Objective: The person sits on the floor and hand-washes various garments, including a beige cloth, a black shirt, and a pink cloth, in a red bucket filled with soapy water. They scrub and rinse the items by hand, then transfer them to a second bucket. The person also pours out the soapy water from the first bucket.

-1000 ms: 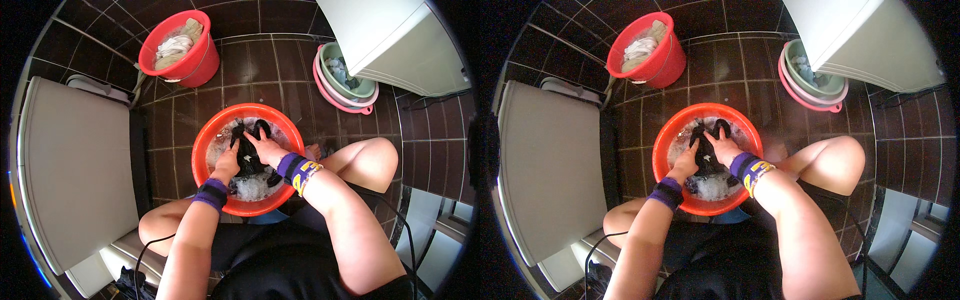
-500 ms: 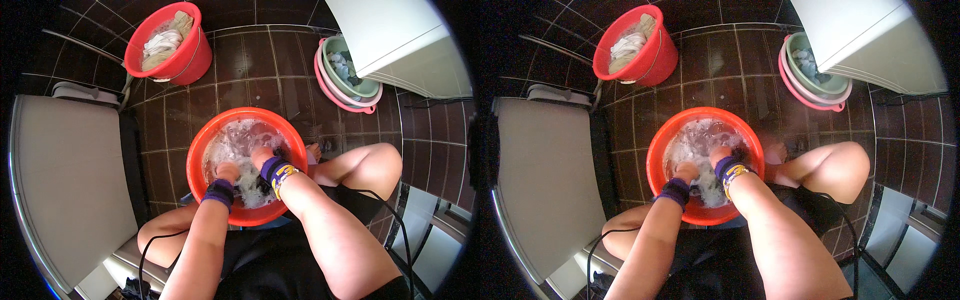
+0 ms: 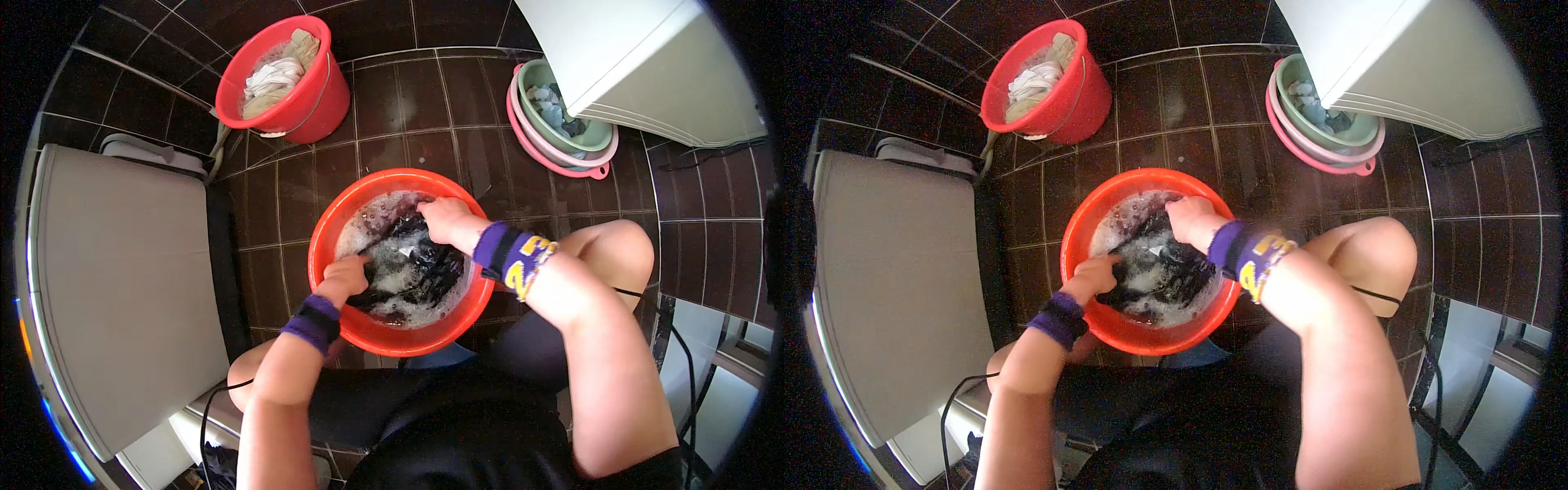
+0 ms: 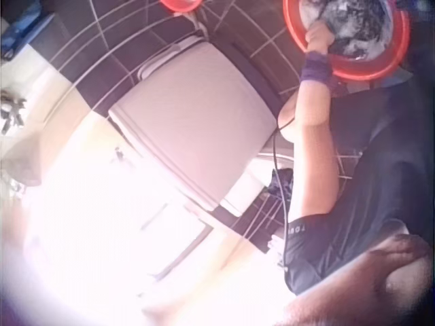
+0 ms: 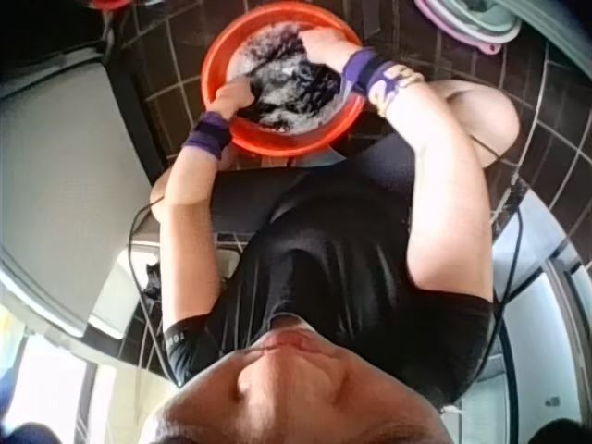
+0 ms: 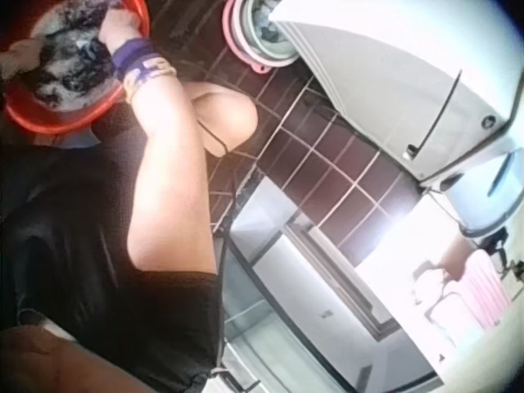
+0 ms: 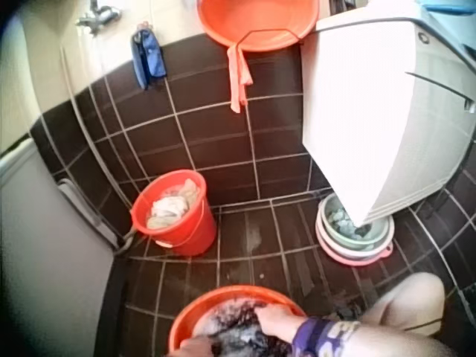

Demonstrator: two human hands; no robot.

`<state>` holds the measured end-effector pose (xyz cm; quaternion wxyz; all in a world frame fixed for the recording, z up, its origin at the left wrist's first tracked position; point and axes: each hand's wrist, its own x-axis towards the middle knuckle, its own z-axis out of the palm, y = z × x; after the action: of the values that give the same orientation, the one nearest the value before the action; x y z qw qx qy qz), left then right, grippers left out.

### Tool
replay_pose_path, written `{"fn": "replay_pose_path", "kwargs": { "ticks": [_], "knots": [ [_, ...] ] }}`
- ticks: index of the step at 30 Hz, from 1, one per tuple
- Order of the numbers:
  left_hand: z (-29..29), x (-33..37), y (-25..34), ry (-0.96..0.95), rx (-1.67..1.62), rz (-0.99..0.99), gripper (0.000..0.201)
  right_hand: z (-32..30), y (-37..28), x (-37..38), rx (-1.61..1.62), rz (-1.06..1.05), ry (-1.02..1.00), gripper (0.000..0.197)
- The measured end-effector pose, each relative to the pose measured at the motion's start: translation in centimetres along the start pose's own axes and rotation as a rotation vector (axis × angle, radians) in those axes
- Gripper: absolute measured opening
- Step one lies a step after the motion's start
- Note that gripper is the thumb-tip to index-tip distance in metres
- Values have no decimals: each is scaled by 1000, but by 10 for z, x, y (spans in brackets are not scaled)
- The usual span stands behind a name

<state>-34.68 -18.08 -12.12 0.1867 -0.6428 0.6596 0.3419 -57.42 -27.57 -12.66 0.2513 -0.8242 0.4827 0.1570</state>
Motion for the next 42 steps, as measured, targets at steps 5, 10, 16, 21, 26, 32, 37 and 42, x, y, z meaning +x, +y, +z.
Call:
{"fn": "replay_pose_path", "kwargs": {
  "ticks": [5,10,16,21,26,32,37,42],
  "knots": [
    [-53,-63,-9,-169,-833,121,71,-76,-7,-67,342,-4,96,55],
    [-81,-111,2,-204,-1415,282,92,-106,-55,-90,613,-178,129,51],
    [-53,-105,55,200,-1253,335,65,-99,-108,-106,780,-351,369,40],
    [-47,-104,62,628,-1351,203,33,-97,-97,-118,1055,-544,328,37],
    [-70,-127,60,781,-1512,178,19,-54,-37,-127,1713,-17,248,51],
    [-105,-175,93,760,-1718,103,25,27,-70,-122,2489,419,-1055,124],
    [-99,-204,106,608,-1898,46,27,14,-98,-91,2804,-399,-662,90],
    [-96,-210,65,426,-2144,-9,33,11,-95,-61,2883,-14,-385,48]
  ]
}}
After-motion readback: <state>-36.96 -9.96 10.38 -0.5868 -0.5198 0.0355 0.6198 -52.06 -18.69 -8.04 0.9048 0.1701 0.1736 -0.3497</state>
